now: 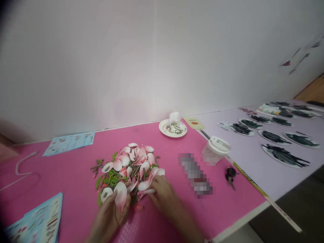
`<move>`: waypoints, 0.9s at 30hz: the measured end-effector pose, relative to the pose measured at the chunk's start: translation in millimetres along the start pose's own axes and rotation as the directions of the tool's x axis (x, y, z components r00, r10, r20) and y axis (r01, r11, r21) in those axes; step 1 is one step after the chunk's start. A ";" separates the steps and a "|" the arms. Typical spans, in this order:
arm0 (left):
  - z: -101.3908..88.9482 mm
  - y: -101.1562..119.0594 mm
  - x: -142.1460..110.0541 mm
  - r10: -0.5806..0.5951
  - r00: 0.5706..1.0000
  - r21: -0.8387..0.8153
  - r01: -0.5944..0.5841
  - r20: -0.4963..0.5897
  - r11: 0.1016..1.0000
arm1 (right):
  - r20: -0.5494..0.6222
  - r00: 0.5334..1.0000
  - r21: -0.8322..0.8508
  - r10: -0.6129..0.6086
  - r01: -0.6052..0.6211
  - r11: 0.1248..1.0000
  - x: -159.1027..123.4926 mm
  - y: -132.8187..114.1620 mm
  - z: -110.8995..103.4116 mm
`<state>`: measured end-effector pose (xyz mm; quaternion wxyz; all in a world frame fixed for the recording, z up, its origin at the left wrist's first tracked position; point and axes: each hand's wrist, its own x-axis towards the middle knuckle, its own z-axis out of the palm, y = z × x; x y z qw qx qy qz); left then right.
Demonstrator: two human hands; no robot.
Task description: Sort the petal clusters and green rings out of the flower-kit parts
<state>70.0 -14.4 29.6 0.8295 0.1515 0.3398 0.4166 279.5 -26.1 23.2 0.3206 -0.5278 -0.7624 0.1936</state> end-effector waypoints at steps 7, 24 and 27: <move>0.8 -3.7 1.6 0.033 0.999 -0.096 -0.031 0.020 0.995 | 0.110 0.913 0.453 0.393 -0.398 0.798 14.1 -4.8 -8.5; 3.9 0.2 -2.5 -0.230 0.944 -0.092 0.258 0.237 0.962 | 0.194 0.910 0.158 -0.366 0.339 0.927 31.0 -43.4 -25.7; 2.9 -1.5 -1.8 -0.220 0.945 -0.104 0.251 0.243 0.963 | 0.185 0.920 0.136 -0.345 0.324 0.936 28.2 -43.3 -23.7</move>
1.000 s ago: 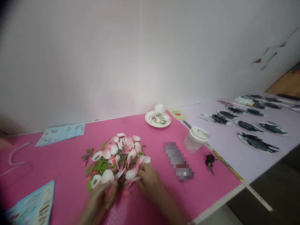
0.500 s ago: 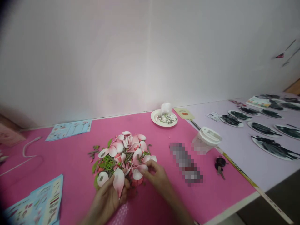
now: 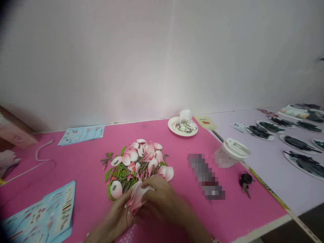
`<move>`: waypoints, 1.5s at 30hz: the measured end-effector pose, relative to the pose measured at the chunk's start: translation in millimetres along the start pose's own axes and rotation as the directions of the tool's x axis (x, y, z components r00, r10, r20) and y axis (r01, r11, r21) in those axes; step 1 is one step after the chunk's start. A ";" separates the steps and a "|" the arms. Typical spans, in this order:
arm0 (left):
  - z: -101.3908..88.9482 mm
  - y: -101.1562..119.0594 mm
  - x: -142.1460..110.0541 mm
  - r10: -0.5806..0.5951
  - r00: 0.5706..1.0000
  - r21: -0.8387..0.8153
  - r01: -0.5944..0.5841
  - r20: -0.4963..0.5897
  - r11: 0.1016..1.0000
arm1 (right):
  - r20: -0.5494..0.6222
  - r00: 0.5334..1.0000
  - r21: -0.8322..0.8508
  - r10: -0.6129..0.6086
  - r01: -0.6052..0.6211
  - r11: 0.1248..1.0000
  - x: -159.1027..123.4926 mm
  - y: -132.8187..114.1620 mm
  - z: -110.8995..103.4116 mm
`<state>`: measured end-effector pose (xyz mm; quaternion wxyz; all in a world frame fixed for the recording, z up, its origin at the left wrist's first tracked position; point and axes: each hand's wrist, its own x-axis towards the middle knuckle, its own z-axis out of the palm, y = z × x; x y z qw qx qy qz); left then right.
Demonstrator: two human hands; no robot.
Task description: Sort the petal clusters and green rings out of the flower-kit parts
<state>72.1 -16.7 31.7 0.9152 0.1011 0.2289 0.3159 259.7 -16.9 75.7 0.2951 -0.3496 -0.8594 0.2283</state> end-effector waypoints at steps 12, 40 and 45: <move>10.6 -2.4 -0.4 0.152 0.985 0.139 -0.139 -0.085 0.980 | -0.091 0.994 0.244 0.068 -0.044 0.969 -1.4 2.1 7.0; 14.3 -8.7 1.0 0.210 0.961 0.146 -0.184 -0.182 0.972 | -0.443 0.721 -0.151 0.533 -0.646 0.749 1.1 -5.4 29.7; 9.1 -10.0 2.8 0.102 0.971 0.137 -0.074 -0.214 0.988 | -0.547 0.672 -0.096 0.499 -0.643 0.760 0.9 2.5 7.6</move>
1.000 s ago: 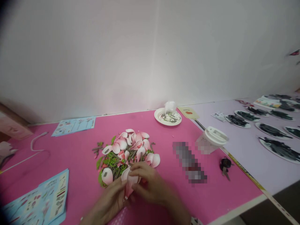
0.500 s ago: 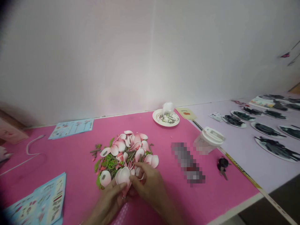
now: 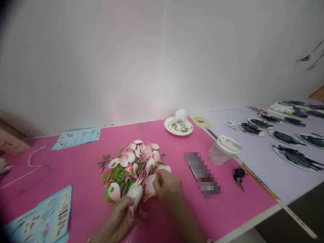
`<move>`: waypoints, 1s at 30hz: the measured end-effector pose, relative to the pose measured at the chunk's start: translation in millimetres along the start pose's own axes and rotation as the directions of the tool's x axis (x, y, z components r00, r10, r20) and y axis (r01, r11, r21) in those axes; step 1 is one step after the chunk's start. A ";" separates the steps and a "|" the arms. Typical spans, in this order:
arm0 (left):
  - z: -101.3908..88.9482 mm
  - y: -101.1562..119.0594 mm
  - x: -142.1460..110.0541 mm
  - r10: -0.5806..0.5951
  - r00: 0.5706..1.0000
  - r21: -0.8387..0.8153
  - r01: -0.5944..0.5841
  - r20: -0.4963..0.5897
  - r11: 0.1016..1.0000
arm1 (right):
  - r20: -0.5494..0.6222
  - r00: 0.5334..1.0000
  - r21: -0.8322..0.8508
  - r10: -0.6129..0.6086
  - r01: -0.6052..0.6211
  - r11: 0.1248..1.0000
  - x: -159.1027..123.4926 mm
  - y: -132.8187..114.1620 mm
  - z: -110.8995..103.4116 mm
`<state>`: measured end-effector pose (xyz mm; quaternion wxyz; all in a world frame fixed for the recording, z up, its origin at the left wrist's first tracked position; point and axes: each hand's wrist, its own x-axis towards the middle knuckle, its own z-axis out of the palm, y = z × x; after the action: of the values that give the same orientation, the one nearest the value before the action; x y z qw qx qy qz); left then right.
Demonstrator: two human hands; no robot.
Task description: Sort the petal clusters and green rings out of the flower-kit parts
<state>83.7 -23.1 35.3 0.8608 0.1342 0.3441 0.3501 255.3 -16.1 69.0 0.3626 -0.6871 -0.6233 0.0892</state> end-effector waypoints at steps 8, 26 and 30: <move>-0.8 -4.3 1.0 0.134 0.984 0.004 -0.135 0.121 0.991 | 0.177 0.983 0.310 0.042 -0.096 0.946 -8.4 -14.4 -17.1; -6.5 -7.5 -6.8 -0.029 0.976 0.063 0.016 0.214 0.998 | 0.303 0.947 0.210 -0.110 0.046 0.977 -32.9 -28.0 15.6; -10.9 -5.2 -7.5 -0.033 0.979 0.066 0.020 0.200 0.998 | 0.354 0.928 0.320 -0.112 -0.008 0.947 -16.3 -16.5 8.6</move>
<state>75.0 -32.2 28.7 0.8911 0.1915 0.2681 0.3120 233.9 -28.5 67.5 0.3469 -0.5742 -0.6758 0.3053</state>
